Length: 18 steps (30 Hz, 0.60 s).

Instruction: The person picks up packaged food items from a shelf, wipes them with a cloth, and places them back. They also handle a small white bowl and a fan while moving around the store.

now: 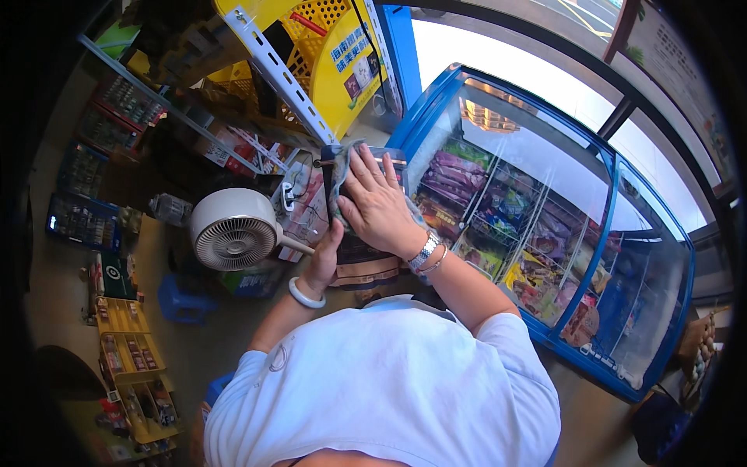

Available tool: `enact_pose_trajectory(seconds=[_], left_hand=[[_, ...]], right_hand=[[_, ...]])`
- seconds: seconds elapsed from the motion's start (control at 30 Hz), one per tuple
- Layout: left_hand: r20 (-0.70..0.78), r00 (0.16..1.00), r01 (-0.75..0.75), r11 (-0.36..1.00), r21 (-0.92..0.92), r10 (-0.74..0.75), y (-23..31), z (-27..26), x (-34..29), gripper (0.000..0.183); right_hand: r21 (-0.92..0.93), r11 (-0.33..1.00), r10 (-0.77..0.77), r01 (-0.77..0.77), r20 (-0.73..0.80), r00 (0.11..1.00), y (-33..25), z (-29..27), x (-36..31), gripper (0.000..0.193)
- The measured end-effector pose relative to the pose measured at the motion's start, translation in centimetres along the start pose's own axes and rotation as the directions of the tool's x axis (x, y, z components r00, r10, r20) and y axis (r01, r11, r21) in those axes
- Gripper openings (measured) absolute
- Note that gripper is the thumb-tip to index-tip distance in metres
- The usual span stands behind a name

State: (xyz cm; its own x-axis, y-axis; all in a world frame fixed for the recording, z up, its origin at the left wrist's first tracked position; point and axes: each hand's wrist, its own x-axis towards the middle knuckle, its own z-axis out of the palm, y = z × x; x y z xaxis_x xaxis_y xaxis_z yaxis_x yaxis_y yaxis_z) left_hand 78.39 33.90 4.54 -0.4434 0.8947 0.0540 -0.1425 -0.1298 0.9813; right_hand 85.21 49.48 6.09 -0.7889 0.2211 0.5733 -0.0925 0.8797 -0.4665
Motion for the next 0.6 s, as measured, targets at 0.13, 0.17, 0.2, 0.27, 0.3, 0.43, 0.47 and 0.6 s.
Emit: enact_pose_trajectory(seconds=[0.13,0.17,0.2,0.27,0.3,0.43,0.47,0.6], left_hand=[[-0.026,0.993,0.118,0.993,0.010,-0.117,-0.7,-0.3,-0.4,0.065],[-0.002,0.996,0.087,0.994,-0.064,-0.087,-0.8,-0.4,-0.5,0.066],[0.024,0.998,0.058,0.989,-0.139,-0.056,-1.0,-0.4,-0.5,0.067],[0.039,0.999,0.030,0.980,-0.196,-0.023,-0.7,-1.0,-0.7,0.072],[-0.001,1.000,0.023,0.986,-0.166,-0.024,-0.6,-1.3,-0.4,0.076],[-0.106,0.994,-0.037,0.993,-0.109,0.025,0.6,-0.1,-0.4,0.075],[-0.132,0.988,-0.081,0.997,-0.017,0.078,0.7,0.1,-0.2,0.075],[-0.050,0.994,-0.087,0.981,0.174,0.097,0.8,-0.9,-0.1,0.065]], right_hand=[[0.174,0.978,0.123,-0.111,-0.058,0.991,1.8,0.9,0.4,0.059],[0.166,0.979,0.130,-0.118,-0.057,0.990,1.7,1.1,0.2,0.059],[0.155,0.980,0.139,-0.128,-0.058,0.989,1.6,1.1,-0.1,0.060],[0.106,0.994,0.014,-0.009,-0.046,0.999,-0.7,0.2,-0.7,0.062],[0.094,0.995,-0.034,0.035,-0.015,0.999,-1.7,0.0,-1.1,0.064],[0.045,0.989,-0.143,0.140,0.073,0.987,-3.0,0.3,-1.7,0.065],[0.049,0.989,-0.145,0.143,0.048,0.988,-2.7,0.3,-1.3,0.065],[0.065,0.992,-0.101,0.105,-0.058,0.993,-1.4,-0.1,0.7,0.065]])
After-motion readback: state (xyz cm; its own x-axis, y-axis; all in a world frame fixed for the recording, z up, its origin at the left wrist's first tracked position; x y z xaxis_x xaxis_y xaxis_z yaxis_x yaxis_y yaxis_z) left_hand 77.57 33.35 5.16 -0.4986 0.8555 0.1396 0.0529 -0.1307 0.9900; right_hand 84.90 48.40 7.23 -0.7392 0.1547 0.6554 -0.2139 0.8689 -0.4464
